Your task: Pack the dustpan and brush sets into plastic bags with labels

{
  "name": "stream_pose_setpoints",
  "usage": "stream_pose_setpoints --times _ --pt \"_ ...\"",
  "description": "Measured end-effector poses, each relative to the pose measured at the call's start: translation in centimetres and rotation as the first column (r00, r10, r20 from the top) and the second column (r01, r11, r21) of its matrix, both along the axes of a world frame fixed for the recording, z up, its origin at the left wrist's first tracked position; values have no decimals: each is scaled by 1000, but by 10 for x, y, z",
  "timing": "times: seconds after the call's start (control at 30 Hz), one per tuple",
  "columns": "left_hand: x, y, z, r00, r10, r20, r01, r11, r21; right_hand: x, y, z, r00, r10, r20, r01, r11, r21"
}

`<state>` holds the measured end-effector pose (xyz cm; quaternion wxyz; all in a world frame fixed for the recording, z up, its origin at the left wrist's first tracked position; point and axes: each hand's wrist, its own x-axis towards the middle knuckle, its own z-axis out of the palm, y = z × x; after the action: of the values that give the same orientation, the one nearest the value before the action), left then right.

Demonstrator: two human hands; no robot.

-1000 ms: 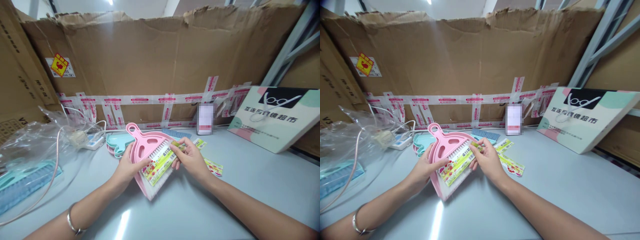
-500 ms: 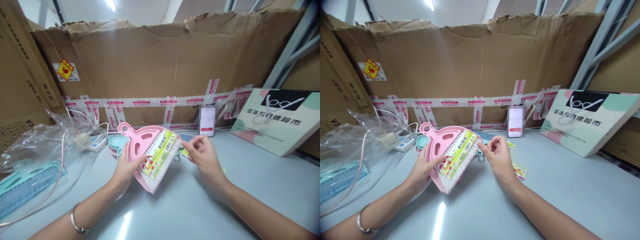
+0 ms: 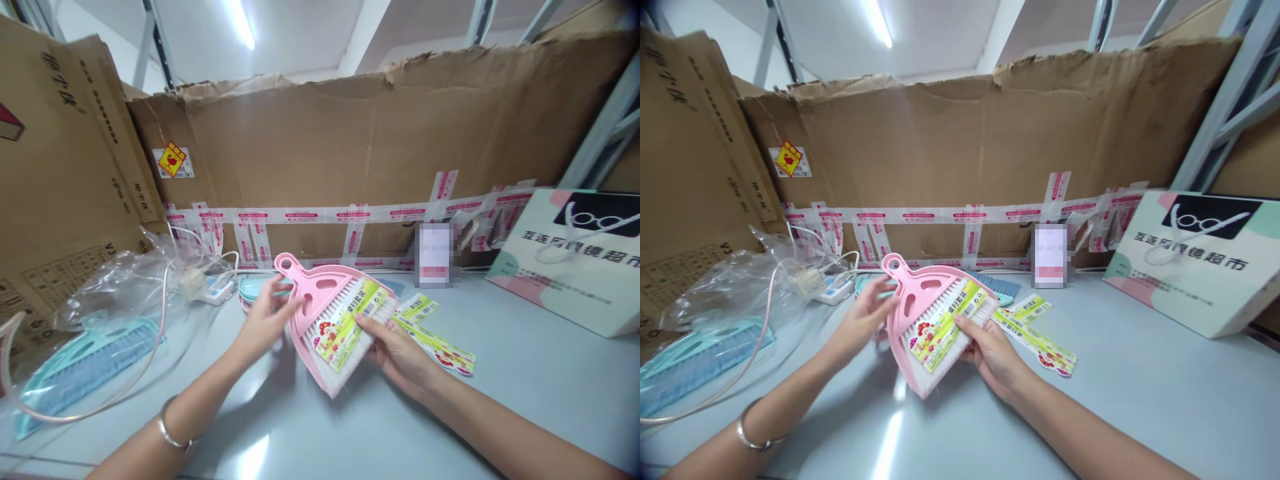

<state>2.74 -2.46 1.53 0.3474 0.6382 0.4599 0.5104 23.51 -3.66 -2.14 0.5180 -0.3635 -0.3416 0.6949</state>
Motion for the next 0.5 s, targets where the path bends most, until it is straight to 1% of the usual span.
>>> stream_pose_setpoints --times 0.03,0.07,0.1,0.13,0.17,0.2,0.23,0.27,0.3,0.33,0.37,0.43,0.5 --pt "-15 3 12 983 147 -113 -131 981 142 1 1 0 1000 -14 -16 14 1000 3" --pt "-31 6 24 916 346 -204 -269 905 330 2 3 -1 999 -24 -35 25 1000 8" --pt "-48 9 36 794 547 -264 -368 779 507 3 4 -1 998 -33 -54 34 999 14" --pt "-64 12 46 626 723 -293 -426 632 647 4 5 -1 997 -43 -70 44 999 18" --pt "-79 14 54 441 820 -366 -414 547 727 4 5 -1 995 -54 -81 55 998 19" --pt "-92 16 59 266 843 -467 -373 537 757 5 6 -1 994 -65 -88 67 998 16" --pt "-102 18 61 120 818 -562 -319 568 759 5 6 -1 993 -72 -92 73 997 12" --pt "-109 20 62 13 772 -635 -277 613 740 5 6 -1 993 -73 -94 74 997 9" --pt "-115 21 60 -55 726 -685 -245 655 714 5 6 -1 993 -66 -95 67 998 7" --pt "-118 22 59 -90 698 -711 -221 682 697 5 6 0 994 -56 -96 57 998 8" --pt "-120 23 58 -103 688 -719 -205 692 692 5 5 0 994 -41 -97 42 999 10" --pt "-120 22 59 -117 695 -709 -188 685 703 5 4 1 995 -12 -102 14 1000 14" --pt "-114 18 65 -132 721 -680 -187 656 731 5 3 2 994 1 -112 0 1000 8"
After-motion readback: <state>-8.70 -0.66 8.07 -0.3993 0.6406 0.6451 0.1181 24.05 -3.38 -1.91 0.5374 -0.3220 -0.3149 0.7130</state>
